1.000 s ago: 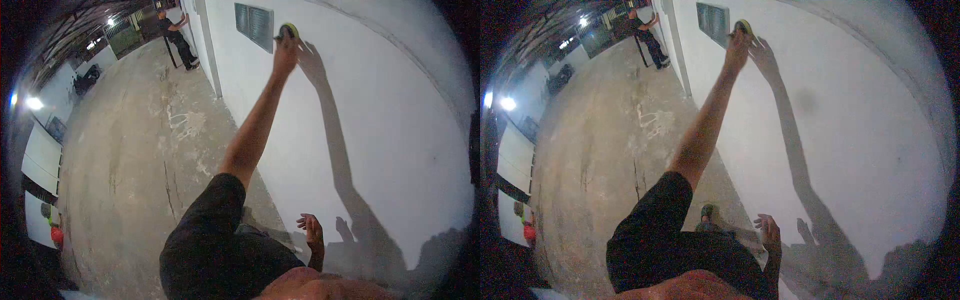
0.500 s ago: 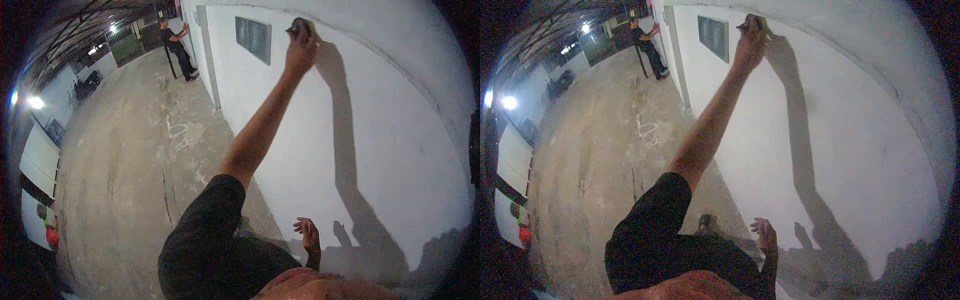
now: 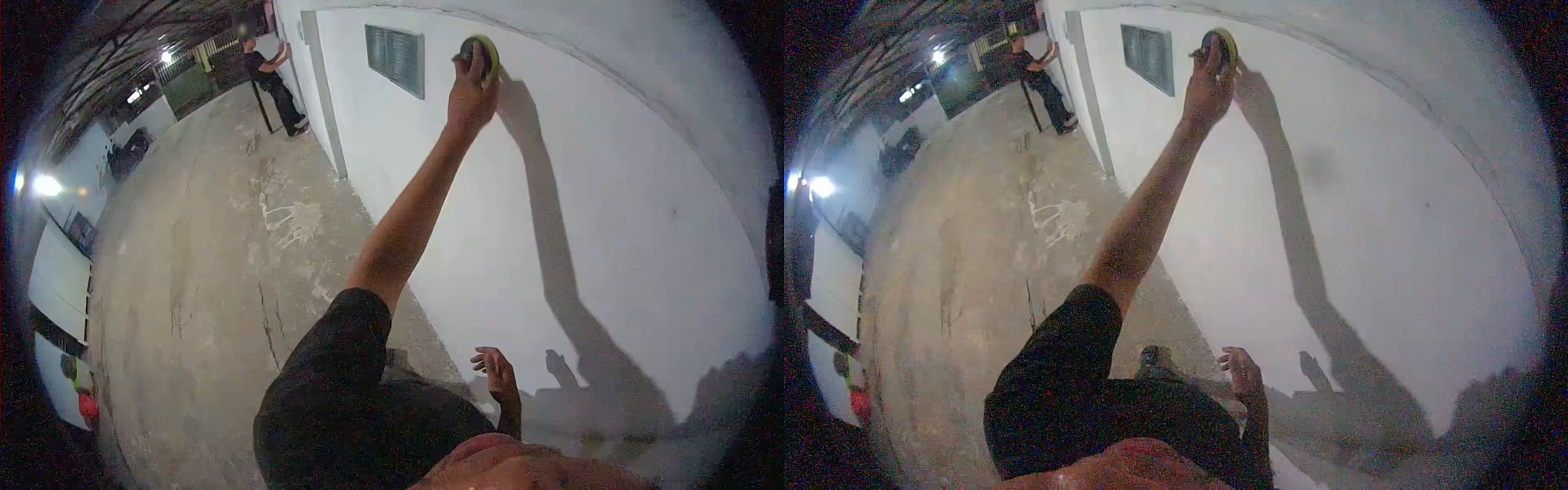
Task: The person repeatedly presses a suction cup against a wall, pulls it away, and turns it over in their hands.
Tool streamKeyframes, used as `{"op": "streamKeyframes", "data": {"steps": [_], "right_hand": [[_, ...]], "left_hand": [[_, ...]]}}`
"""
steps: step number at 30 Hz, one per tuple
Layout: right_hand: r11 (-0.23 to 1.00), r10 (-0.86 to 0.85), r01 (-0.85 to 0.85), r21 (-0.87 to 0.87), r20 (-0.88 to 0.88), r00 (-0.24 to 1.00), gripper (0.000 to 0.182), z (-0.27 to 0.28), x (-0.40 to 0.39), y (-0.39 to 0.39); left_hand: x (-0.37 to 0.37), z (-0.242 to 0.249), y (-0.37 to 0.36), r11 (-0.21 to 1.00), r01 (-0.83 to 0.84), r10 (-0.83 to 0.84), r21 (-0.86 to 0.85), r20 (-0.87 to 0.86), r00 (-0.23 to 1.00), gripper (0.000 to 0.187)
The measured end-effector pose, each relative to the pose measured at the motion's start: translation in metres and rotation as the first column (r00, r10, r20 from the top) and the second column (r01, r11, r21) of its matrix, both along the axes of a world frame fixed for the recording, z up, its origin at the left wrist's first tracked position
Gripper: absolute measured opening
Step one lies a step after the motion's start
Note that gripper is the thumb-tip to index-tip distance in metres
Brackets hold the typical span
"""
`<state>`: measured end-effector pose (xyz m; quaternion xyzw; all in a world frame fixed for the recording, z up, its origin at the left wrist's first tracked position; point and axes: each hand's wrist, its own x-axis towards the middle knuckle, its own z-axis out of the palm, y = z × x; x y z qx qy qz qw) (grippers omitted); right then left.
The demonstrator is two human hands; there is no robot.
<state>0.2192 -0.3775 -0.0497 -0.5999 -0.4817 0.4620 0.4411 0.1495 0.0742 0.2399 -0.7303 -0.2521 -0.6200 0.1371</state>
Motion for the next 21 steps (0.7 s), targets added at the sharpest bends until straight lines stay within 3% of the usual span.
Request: {"op": "streamKeyframes", "data": {"steps": [1,4,7,8,11,13,15,17,18,19,21], "right_hand": [[1.000,-0.010,0.010,0.001,0.000,1.000,0.044,-0.001,-0.002,-0.001],[0.997,-0.010,0.014,-0.074,0.044,0.999,0.045,-0.007,-0.006,0.001],[0.997,-0.011,0.007,-0.081,-0.048,0.999,0.047,-0.006,-0.006,0.000],[0.998,-0.004,0.002,-0.061,-0.036,0.999,0.047,-0.008,-0.006,-0.001],[0.998,-0.013,0.009,-0.060,-0.070,0.997,0.047,-0.016,-0.003,0.000],[0.997,-0.038,0.030,-0.078,-0.113,0.993,0.046,-0.011,-0.007,0.000],[0.995,-0.053,0.054,-0.084,0.014,0.998,0.046,0.007,-0.010,0.000],[0.997,-0.071,0.070,-0.024,-0.021,0.997,0.044,-0.004,-0.008,0.000],[0.996,-0.074,0.076,0.046,-0.053,0.996,0.043,-0.006,-0.008,0.001],[0.995,-0.090,0.093,0.046,-0.060,0.994,0.043,-0.007,-0.010,0.003],[0.993,-0.116,0.115,0.038,0.025,0.993,0.040,-0.004,-0.015,0.005]], "left_hand": [[0.000,-0.006,-0.025,0.946,0.203,-0.175,-0.251,0.127,0.976,0.071],[-0.001,-0.043,-0.048,0.877,0.269,-0.245,-0.398,0.111,0.963,0.064],[-0.001,-0.074,-0.046,0.891,0.234,-0.212,-0.389,0.099,0.972,0.069],[-0.008,-0.071,-0.052,0.796,0.337,-0.292,-0.503,0.169,0.941,0.066],[-0.014,-0.087,-0.020,0.841,0.354,-0.307,-0.409,0.176,0.935,0.062],[-0.021,-0.095,0.007,0.770,0.415,-0.339,-0.484,0.241,0.909,0.056],[-0.024,-0.093,0.022,0.768,0.485,-0.367,-0.418,0.333,0.869,0.056],[-0.028,-0.095,0.046,0.737,0.432,-0.280,-0.520,0.347,0.895,0.058],[-0.034,-0.095,0.054,0.838,0.389,-0.299,-0.384,0.273,0.914,0.059],[-0.038,-0.097,0.062,0.765,0.414,-0.285,-0.494,0.316,0.905,0.060],[-0.043,-0.104,0.073,0.745,0.498,-0.365,-0.444,0.354,0.861,0.059]]}}
